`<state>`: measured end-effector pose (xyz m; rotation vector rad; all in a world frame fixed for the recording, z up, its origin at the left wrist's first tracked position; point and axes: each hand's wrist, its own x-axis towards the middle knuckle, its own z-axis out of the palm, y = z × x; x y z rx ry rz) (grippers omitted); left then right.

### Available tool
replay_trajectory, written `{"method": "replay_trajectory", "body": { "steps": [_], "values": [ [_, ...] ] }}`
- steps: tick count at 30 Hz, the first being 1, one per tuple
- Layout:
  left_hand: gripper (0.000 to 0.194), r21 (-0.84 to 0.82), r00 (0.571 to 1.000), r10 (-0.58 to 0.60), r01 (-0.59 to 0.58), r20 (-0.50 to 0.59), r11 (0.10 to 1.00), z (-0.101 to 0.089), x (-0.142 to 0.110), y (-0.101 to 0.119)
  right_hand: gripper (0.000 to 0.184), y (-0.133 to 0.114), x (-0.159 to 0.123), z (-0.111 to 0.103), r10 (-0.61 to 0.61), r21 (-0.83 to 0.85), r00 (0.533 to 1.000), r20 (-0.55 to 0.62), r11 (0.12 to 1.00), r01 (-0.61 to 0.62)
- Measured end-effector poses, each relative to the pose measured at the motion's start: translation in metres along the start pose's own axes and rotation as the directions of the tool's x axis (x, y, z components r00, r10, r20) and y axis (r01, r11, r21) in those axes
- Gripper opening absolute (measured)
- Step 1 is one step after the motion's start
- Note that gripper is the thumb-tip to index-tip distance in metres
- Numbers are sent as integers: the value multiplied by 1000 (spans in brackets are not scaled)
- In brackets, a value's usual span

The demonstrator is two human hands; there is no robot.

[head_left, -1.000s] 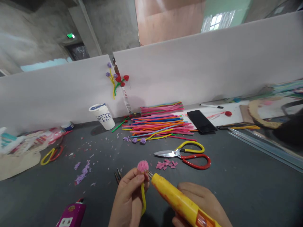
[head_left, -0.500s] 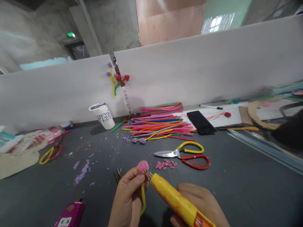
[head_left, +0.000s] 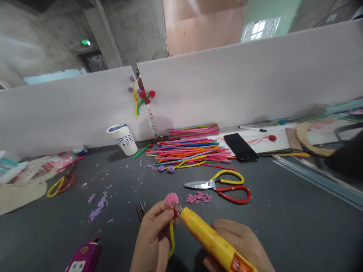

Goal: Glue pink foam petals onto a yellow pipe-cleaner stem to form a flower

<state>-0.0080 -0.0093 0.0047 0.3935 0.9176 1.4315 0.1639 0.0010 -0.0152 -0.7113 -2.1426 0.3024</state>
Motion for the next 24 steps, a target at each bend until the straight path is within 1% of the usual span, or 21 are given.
{"method": "replay_trajectory", "body": {
  "steps": [2, 7, 13, 19, 24],
  "values": [
    [11, 6, 1000, -4, 4, -3, 1000, 0, 0, 0, 29, 0, 0, 1, -10, -21, 1000, 6, 1000, 10],
    [13, 16, 1000, 4, -4, -11, 1000, 0, 0, -1, 36, 1, 0, 2, -42, -58, 998, -38, 998, 40],
    [12, -10, 1000, 6, -6, -21, 1000, -1, 0, -1, 35, 1, 4, 1, -51, -58, 998, -49, 997, 48],
    [14, -17, 999, 20, -20, -31, 1000, 0, -1, -1, 32, 3, 2, 4, -33, -106, 999, -13, 994, 32],
    [20, -27, 997, 32, -34, -69, 999, 2, -2, 1, 31, 2, 2, 3, -31, -128, 999, 14, 991, 33]
  ]
}}
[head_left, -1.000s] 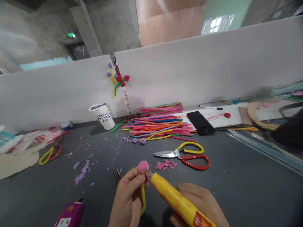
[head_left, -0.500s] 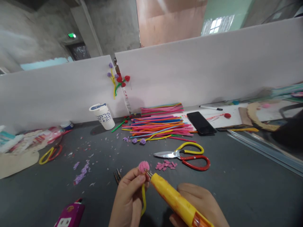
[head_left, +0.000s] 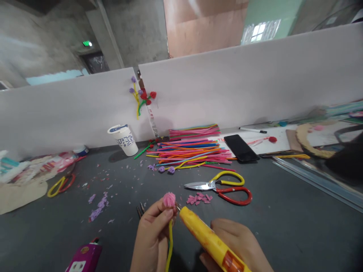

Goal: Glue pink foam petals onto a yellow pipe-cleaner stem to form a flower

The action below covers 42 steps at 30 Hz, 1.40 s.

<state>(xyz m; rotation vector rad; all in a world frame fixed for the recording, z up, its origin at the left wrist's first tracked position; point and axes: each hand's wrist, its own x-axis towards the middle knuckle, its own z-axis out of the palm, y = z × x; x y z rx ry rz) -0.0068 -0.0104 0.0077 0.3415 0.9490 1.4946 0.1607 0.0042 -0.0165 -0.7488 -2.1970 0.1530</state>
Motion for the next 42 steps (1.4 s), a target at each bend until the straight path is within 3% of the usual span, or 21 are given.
{"method": "replay_trajectory", "body": {
  "steps": [5, 8, 9, 12, 13, 15, 17, 20, 22, 24, 28, 37, 42],
  "values": [
    [16, -10, 990, 115, -116, -82, 993, -2, 6, 10, 26, 0, 1, -4, 58, 37, 998, -32, 998, -57],
    [10, -26, 991, 114, -116, -75, 993, -3, 8, 18, 19, 2, 3, 0, 211, -15, 971, 115, 977, -210],
    [10, -27, 992, 107, -109, -68, 994, -3, 8, 20, 15, 2, 3, 2, 276, -46, 937, 215, 961, -273],
    [11, -42, 999, 44, -44, -13, 998, 0, 5, 20, 9, 3, 1, 14, 400, -129, 775, 489, 912, -389],
    [11, -52, 1000, 5, -4, 17, 999, 1, 3, 19, 12, 3, 1, 17, 412, -142, 742, 529, 905, -402],
    [11, -60, 994, -75, 80, 83, 995, 2, 1, 14, 14, 4, -1, 21, 409, -133, 718, 564, 902, -410],
    [11, -32, 982, -126, 132, 142, 991, 3, 0, 7, 17, 5, 1, 18, 400, -113, 719, 569, 903, -414],
    [11, 37, 964, -179, 175, 195, 984, 4, -2, -3, 16, 7, 10, 3, 391, 11, 763, 515, 887, -462],
    [10, 64, 954, -225, 216, 199, 974, 4, -2, -9, 7, 7, 17, -8, 383, 352, 848, 367, 786, -508],
    [8, 57, 944, -264, 258, 199, 965, 3, -3, -13, 10, 7, 21, -16, 401, 554, 867, 297, 667, -498],
    [10, 18, 923, -312, 316, 223, 948, 1, -2, -21, 7, 6, 23, -19, 453, 661, 841, 295, 539, -522],
    [9, 85, 930, -312, 301, 193, 950, 2, -2, -18, 13, 7, 21, -17, 542, 727, 786, 295, 406, -553],
    [9, 196, 964, -218, 187, 152, 963, 7, -6, -12, 11, 8, 21, -18, 550, 709, 790, 272, 441, -551]
  ]
}}
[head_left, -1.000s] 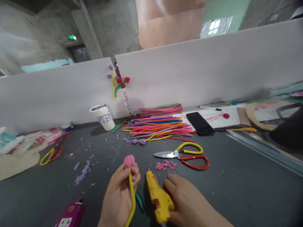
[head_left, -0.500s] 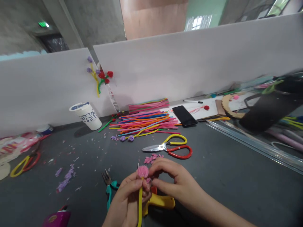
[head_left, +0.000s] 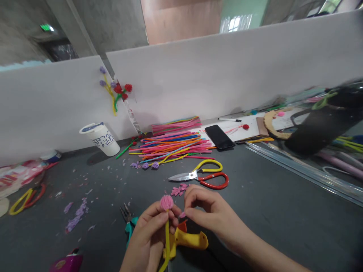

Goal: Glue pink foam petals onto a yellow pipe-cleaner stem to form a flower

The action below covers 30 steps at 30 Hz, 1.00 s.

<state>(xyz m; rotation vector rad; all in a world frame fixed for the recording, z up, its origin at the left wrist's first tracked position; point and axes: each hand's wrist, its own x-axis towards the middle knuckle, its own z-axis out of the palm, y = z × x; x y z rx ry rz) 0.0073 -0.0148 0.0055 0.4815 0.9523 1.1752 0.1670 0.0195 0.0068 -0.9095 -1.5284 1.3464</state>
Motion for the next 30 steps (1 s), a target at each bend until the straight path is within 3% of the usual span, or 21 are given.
{"method": "replay_trajectory", "body": {
  "steps": [9, 14, 22, 30],
  "values": [
    [17, 116, 999, 5, 0, -45, 993, 2, 0, -5, 11, -8, -2, -4, -74, -50, 997, 13, 996, 74],
    [19, 223, 998, 30, -18, -50, 975, 1, 1, -8, 11, -12, -1, -8, -39, -40, 997, 63, 998, 42],
    [22, 335, 999, 27, -11, -41, 942, -3, 2, -8, 15, -10, 0, -9, -14, -160, 996, 84, 987, 27],
    [21, 370, 1000, 7, 0, -18, 929, -5, 3, -8, 15, -6, -3, -7, -153, -295, 986, 62, 941, 165]
  ]
}}
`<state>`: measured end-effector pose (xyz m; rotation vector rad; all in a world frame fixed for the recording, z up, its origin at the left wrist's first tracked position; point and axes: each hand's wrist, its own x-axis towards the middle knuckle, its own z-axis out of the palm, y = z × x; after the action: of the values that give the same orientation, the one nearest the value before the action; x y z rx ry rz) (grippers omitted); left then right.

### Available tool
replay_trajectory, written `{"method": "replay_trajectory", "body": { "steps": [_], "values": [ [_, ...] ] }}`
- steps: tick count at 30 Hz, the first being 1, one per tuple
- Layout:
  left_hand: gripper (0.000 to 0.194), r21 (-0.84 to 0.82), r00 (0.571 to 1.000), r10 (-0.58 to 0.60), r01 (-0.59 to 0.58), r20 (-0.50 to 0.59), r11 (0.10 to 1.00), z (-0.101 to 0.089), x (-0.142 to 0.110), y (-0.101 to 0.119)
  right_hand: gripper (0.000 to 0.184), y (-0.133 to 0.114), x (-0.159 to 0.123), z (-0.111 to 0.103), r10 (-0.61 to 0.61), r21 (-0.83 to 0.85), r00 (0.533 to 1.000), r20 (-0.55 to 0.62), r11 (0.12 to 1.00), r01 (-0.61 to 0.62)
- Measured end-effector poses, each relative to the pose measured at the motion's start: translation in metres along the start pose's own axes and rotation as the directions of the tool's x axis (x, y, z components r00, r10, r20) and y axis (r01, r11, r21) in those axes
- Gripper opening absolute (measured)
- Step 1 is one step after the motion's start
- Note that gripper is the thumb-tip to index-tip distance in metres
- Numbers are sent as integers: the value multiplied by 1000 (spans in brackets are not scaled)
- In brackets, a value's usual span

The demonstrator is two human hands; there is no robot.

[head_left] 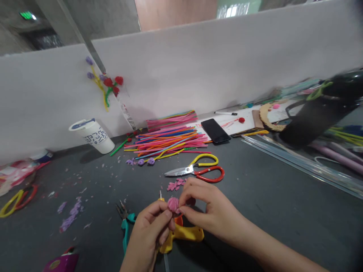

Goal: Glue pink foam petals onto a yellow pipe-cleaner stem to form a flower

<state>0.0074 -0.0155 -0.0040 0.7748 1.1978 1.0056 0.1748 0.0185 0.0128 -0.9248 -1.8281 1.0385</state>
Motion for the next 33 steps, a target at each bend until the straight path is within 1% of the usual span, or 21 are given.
{"method": "replay_trajectory", "body": {
  "steps": [4, 6, 12, 16, 20, 24, 30, 33],
  "values": [
    [21, -10, 1000, -20, 20, 15, 1000, 0, 1, 1, 15, -1, 1, -3, -56, -62, 998, 24, 996, 58],
    [21, -22, 999, -33, 33, 28, 999, 0, 1, 1, 15, -1, 2, -6, -53, -60, 998, 45, 997, 56],
    [20, -56, 996, -68, 71, 51, 996, 2, 0, 0, 16, 0, 4, -8, 81, 79, 988, 135, 993, -92],
    [18, -61, 995, -80, 84, 67, 995, 2, 1, 0, 18, 1, 5, -8, 91, 107, 988, 124, 989, -104],
    [18, -76, 994, -81, 87, 75, 993, 0, 1, 0, 17, 2, 5, -9, 77, 80, 988, 132, 993, -88],
    [17, -67, 993, -85, 91, 79, 994, -1, 0, 0, 17, 3, 3, -8, 52, 56, 992, 114, 997, -58],
    [17, -60, 991, -93, 99, 94, 993, -1, 0, -1, 18, 4, 2, -5, -2, 12, 998, 59, 1000, 1],
    [15, -77, 991, -90, 98, 96, 992, -2, 1, -2, 15, 3, 3, -2, -63, -41, 998, 21, 997, 64]
  ]
}}
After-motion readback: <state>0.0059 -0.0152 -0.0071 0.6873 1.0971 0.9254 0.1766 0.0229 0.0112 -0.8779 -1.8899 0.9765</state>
